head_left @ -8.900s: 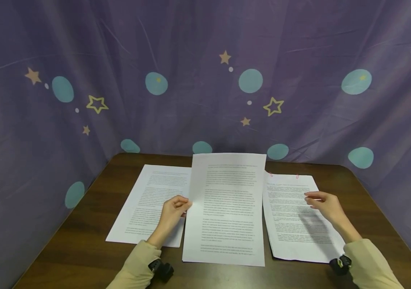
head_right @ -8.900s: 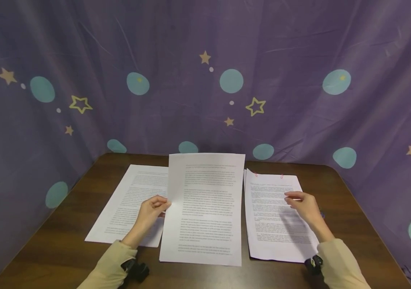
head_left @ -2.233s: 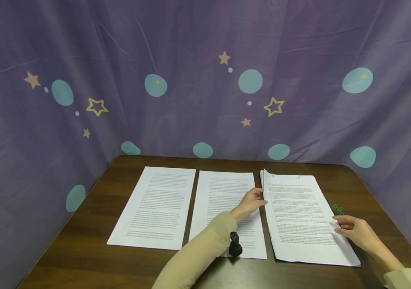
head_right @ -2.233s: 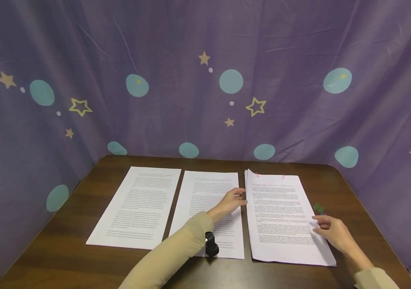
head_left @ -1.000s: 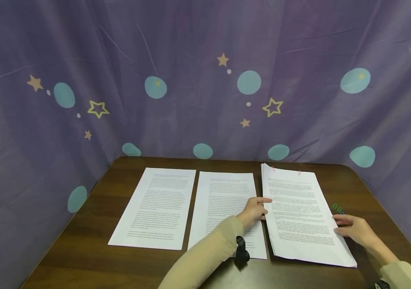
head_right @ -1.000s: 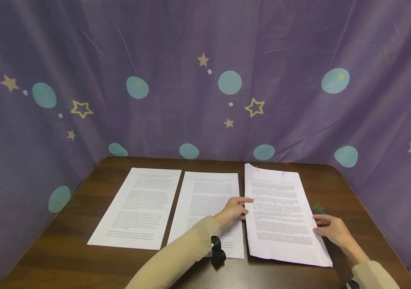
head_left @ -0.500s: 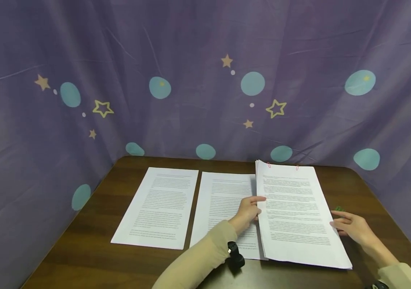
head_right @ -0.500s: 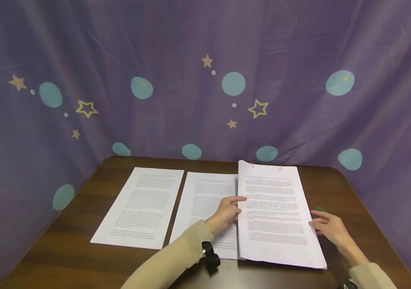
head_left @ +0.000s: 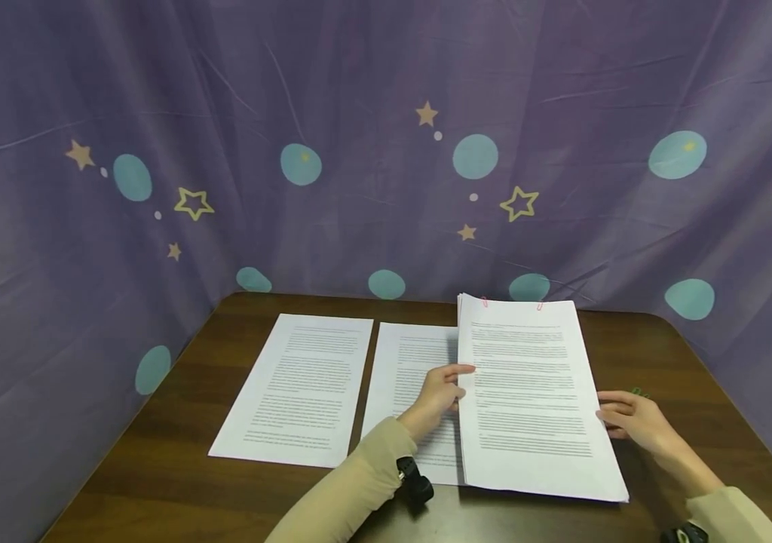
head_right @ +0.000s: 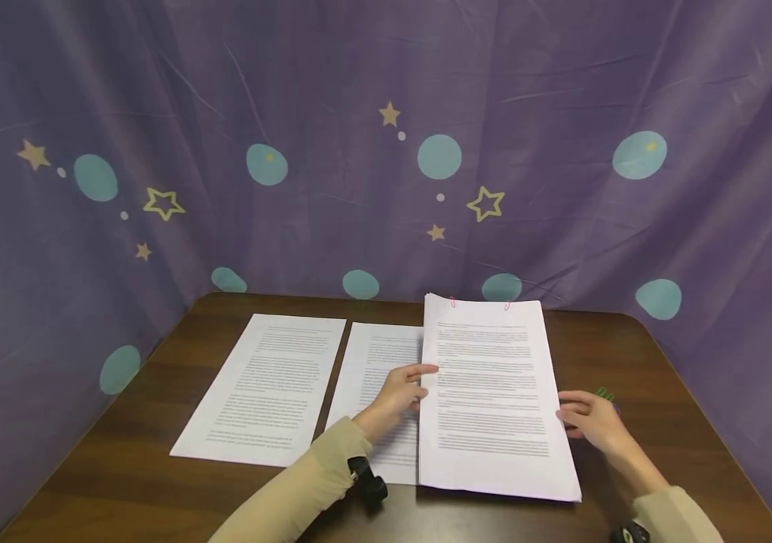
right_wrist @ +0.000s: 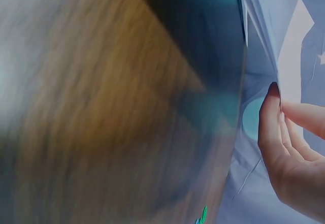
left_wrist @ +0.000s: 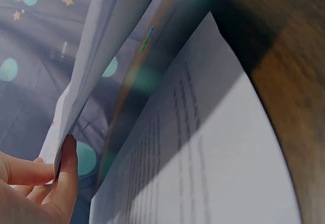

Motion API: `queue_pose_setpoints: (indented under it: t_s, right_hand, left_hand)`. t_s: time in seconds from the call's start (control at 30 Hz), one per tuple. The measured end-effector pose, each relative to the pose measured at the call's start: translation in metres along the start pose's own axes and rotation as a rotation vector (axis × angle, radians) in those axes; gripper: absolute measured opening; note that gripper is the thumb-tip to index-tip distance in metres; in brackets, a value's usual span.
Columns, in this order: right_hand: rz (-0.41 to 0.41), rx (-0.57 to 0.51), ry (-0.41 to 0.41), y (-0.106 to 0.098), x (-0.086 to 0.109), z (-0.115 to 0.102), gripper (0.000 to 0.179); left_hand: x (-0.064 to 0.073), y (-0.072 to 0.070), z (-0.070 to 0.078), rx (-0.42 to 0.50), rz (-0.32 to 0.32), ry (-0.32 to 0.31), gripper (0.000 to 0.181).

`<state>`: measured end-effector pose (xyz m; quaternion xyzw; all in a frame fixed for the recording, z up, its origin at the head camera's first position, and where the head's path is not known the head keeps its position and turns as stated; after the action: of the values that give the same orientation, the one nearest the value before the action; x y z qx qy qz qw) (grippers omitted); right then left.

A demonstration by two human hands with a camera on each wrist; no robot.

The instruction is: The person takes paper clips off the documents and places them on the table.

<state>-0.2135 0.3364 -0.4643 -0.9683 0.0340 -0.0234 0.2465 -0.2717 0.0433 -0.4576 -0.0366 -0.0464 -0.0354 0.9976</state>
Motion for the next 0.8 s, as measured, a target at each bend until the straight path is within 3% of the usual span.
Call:
queue_pose_setpoints:
  t_s: [0.33,0.8]
  right_hand:
    - [-0.042,-0.157,-0.02,0.021,-0.001,-0.019,0.046]
    - [-0.088,-0.244,-0.02,0.052,-0.005,-0.038,0.044]
  left_hand:
    - [0.003,-0.031,0.007,-0.009,0.021,0.023,0.05]
    - [0.012,-0.074,0.013,-0.076,0.056,0.033,0.044]
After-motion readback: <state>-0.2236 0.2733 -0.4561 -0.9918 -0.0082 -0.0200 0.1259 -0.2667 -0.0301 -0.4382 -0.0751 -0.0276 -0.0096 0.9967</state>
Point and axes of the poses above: each hand's wrist, its own x-axis away from the middle knuckle, its own y-axis out of the palm, z = x × y, the point moved 4 cm from there along -x, towards the middle knuckle, and after that the axes turned 7 degrees about z, right-handed, at the moved point
